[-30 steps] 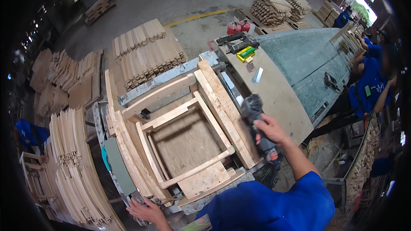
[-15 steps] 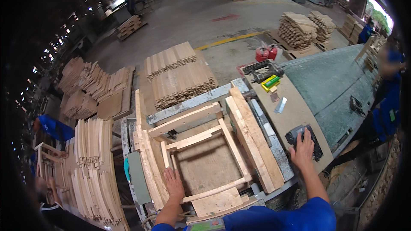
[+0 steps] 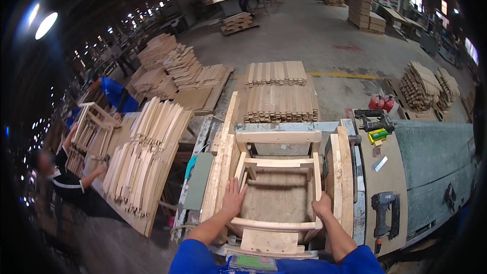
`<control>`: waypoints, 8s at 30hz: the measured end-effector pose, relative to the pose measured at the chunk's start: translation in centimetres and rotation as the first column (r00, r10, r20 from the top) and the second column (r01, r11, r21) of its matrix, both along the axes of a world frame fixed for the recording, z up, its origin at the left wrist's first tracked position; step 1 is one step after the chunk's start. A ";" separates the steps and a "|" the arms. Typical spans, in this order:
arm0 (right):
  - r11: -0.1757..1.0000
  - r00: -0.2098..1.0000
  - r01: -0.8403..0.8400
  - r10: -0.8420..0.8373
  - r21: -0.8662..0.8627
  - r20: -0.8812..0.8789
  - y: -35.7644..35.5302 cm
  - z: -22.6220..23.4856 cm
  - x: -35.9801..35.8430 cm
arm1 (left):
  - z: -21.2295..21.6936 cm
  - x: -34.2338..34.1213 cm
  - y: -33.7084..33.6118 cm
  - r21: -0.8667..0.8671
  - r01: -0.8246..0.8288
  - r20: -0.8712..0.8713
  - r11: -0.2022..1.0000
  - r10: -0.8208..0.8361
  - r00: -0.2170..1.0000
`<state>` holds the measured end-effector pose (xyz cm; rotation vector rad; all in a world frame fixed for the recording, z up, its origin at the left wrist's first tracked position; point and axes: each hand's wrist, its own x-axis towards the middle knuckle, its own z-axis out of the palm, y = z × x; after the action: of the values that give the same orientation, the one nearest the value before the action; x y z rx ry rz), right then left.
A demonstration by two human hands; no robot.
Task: The person assembles wooden chair frames on a workbench in a factory. They receive frames from a coworker, align the pieces, and use a nail gun to fasten joints before passing the completed frames down the line.
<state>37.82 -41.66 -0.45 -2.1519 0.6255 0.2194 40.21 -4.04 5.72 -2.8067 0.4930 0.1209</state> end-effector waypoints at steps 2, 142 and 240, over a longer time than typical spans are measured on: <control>1.000 0.995 0.008 -0.009 0.018 0.099 -0.2 1.5 -0.6 | 1.8 -0.2 0.2 -0.030 -0.065 0.071 0.997 0.066 0.995; -0.277 0.794 -0.573 0.047 0.771 0.607 22.7 37.2 -35.6 | 54.7 -38.6 -10.8 -0.713 0.700 0.537 -0.031 0.617 0.575; 0.563 0.417 -0.808 0.755 0.174 -0.505 13.6 -0.2 -1.1 | 0.1 -7.2 3.6 -0.341 -0.182 -0.160 0.922 0.134 0.978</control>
<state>36.70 -28.05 -0.68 -2.3297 -0.1894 1.3854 32.98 -0.44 5.84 -3.2090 0.3439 0.2831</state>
